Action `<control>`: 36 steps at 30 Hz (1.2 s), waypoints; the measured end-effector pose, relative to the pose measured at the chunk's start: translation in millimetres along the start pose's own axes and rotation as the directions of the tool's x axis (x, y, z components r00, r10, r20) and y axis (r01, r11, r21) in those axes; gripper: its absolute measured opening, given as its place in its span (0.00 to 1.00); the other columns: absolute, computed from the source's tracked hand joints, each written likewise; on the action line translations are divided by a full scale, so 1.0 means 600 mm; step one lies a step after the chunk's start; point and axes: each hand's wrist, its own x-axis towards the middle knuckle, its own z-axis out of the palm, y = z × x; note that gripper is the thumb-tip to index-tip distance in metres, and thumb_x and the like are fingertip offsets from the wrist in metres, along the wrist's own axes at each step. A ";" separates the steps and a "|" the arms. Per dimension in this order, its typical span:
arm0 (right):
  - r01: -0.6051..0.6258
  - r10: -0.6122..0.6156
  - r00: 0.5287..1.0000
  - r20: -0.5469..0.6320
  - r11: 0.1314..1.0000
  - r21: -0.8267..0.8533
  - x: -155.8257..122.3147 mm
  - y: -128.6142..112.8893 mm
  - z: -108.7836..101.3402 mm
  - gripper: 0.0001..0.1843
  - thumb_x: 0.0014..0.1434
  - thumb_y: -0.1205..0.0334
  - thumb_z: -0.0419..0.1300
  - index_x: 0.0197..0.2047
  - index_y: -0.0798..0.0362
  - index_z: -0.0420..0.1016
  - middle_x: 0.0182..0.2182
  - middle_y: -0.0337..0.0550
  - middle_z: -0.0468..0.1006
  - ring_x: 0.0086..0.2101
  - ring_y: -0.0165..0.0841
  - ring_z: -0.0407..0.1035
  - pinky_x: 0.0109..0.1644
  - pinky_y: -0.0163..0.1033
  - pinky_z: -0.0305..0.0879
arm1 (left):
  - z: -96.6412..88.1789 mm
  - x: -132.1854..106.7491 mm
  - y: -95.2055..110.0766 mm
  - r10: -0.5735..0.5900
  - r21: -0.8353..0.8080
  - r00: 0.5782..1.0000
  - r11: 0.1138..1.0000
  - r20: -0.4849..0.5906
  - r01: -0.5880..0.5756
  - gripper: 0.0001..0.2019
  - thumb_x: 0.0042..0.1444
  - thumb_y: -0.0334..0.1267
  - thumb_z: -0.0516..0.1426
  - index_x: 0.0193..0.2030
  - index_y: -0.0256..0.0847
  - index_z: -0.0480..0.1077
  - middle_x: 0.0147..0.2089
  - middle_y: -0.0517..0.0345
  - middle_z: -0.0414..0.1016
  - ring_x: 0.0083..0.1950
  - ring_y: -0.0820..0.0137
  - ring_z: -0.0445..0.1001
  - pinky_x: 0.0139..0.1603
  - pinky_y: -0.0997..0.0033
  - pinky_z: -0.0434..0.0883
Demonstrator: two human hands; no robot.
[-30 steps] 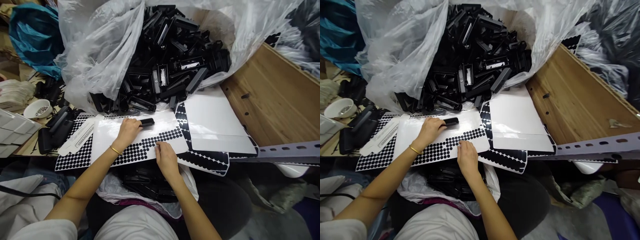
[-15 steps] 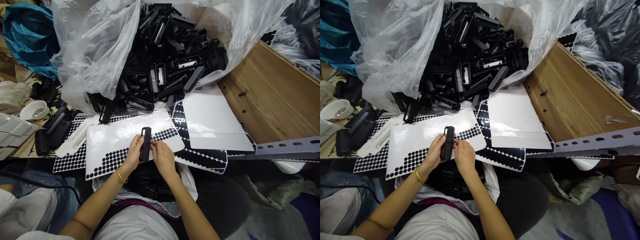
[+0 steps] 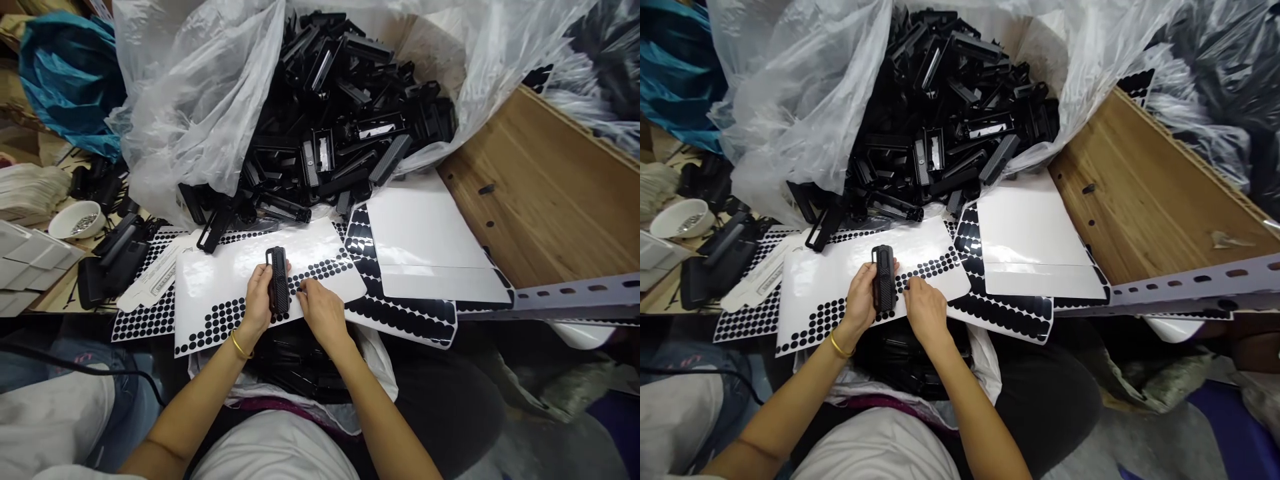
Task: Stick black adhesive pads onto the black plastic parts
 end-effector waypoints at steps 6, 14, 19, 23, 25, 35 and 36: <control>-0.139 0.137 0.990 0.026 0.957 0.255 0.002 0.009 -0.019 0.05 0.58 0.63 0.53 0.30 0.50 0.64 0.23 0.38 0.71 0.24 0.33 0.66 0.28 0.36 0.55 | 0.009 0.012 0.006 -0.127 0.025 0.983 0.992 0.133 0.124 0.12 0.51 0.45 0.59 0.33 0.40 0.63 0.40 0.54 0.78 0.45 0.65 0.76 0.48 0.63 0.70; -0.132 0.223 0.975 -0.008 0.603 0.787 -0.033 0.011 -0.041 0.07 0.57 0.58 0.53 0.29 0.51 0.63 0.24 0.35 0.65 0.25 0.28 0.60 0.29 0.33 0.59 | 0.048 -0.044 -0.003 -0.339 -0.023 0.909 0.935 0.241 0.355 0.14 0.46 0.46 0.63 0.31 0.39 0.66 0.32 0.60 0.75 0.39 0.69 0.75 0.40 0.72 0.72; -0.117 0.253 0.965 -0.072 0.658 0.744 -0.043 0.010 -0.045 0.06 0.56 0.60 0.53 0.28 0.51 0.63 0.23 0.35 0.66 0.25 0.28 0.61 0.28 0.33 0.58 | 0.055 -0.054 -0.005 -0.340 -0.070 0.908 0.928 0.243 0.367 0.12 0.47 0.44 0.63 0.32 0.38 0.68 0.31 0.60 0.74 0.38 0.70 0.75 0.43 0.71 0.71; -0.095 0.232 0.967 -0.101 0.703 0.705 -0.046 0.008 -0.046 0.06 0.57 0.62 0.52 0.28 0.51 0.62 0.23 0.34 0.66 0.23 0.27 0.60 0.27 0.33 0.57 | 0.059 -0.057 -0.003 -0.330 -0.072 0.918 0.933 0.222 0.353 0.11 0.48 0.43 0.62 0.32 0.39 0.68 0.32 0.59 0.75 0.40 0.69 0.75 0.46 0.69 0.70; -0.079 0.210 0.971 -0.112 0.727 0.682 -0.046 0.008 -0.047 0.07 0.57 0.63 0.52 0.28 0.50 0.61 0.23 0.34 0.66 0.22 0.27 0.60 0.26 0.33 0.57 | 0.061 -0.058 -0.004 -0.319 -0.058 0.924 0.939 0.213 0.338 0.11 0.49 0.44 0.61 0.31 0.39 0.67 0.33 0.59 0.75 0.41 0.69 0.75 0.46 0.69 0.70; 0.010 0.093 0.934 -0.345 0.958 0.287 -0.060 0.012 -0.033 0.04 0.59 0.67 0.49 0.33 0.50 0.60 0.27 0.39 0.70 0.26 0.31 0.64 0.29 0.35 0.58 | 0.053 -0.049 -0.008 -0.258 0.113 0.926 0.965 0.276 0.235 0.11 0.53 0.45 0.57 0.33 0.39 0.66 0.39 0.55 0.77 0.44 0.68 0.75 0.47 0.67 0.71; 0.016 0.090 0.923 -0.373 0.962 0.273 -0.067 0.019 -0.032 0.04 0.59 0.67 0.49 0.33 0.50 0.60 0.27 0.39 0.70 0.26 0.30 0.65 0.29 0.35 0.59 | 0.052 -0.045 -0.011 -0.275 0.115 0.917 0.961 0.289 0.252 0.11 0.54 0.45 0.57 0.33 0.39 0.66 0.40 0.55 0.77 0.44 0.68 0.76 0.47 0.66 0.71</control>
